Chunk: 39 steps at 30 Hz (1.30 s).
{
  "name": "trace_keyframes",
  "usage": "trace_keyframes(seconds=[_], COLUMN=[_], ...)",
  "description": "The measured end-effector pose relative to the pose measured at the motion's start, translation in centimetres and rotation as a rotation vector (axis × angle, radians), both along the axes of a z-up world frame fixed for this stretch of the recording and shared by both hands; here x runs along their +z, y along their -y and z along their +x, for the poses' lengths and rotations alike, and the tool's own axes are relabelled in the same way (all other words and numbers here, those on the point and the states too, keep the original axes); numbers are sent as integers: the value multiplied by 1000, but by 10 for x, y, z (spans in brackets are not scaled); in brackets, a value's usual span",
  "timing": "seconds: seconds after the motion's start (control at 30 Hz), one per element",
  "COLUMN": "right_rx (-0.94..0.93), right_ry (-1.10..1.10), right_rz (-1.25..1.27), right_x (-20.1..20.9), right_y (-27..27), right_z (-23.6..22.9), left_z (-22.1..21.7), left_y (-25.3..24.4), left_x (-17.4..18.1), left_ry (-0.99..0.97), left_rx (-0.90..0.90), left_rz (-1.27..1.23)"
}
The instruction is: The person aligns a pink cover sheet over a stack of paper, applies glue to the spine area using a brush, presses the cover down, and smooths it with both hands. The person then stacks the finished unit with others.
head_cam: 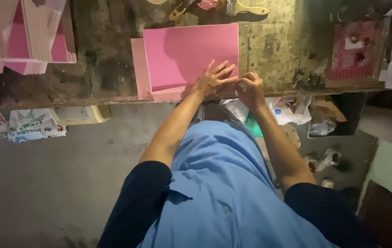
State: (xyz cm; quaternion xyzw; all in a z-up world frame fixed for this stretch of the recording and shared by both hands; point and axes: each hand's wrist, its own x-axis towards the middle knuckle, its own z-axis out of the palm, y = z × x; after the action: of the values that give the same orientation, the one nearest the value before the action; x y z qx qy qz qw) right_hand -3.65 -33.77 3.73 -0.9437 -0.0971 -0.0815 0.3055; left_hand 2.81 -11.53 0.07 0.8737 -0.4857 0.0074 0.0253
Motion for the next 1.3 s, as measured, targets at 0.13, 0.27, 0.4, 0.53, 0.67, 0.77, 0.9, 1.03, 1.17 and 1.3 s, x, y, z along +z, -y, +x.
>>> trace_keyframes(seconds=[0.13,0.27,0.4,0.53,0.67,0.77,0.9,1.03,1.17,1.3], right_rx=[-29,-55,-122,-121,-133,-306,-425,-568,-555,-473], right_ry=[-20,-20,-48,14,-60,-150,-317,-471,-490,-468], right_rz=[15,-72,-73,-70,101,256,321,242,260,209], right_x=[8,3,0,-10,7,21,-16,-28,-36,-28], right_y=[-3,-5,-12,-10,-12,-19,3,9,10,8], right_z=[-1,1,0,-2,1,9,8,16,18,14], left_z=[1,3,2,1,-1,-3,-2,-1,-2,-4], left_y=[4,9,12,11,11,11,9,8,12,20], left_x=[-25,-43,-22,-3,12,-10,-4,-10,-3,-9], left_ry=[-191,-126,-168,-228,-280,-222,-243,-191,-110,157], left_rx=[37,67,120,113,148,144,141,142,175,212], left_rz=[-145,-185,-171,-160,-99,-188,-211,-205,-288,-330])
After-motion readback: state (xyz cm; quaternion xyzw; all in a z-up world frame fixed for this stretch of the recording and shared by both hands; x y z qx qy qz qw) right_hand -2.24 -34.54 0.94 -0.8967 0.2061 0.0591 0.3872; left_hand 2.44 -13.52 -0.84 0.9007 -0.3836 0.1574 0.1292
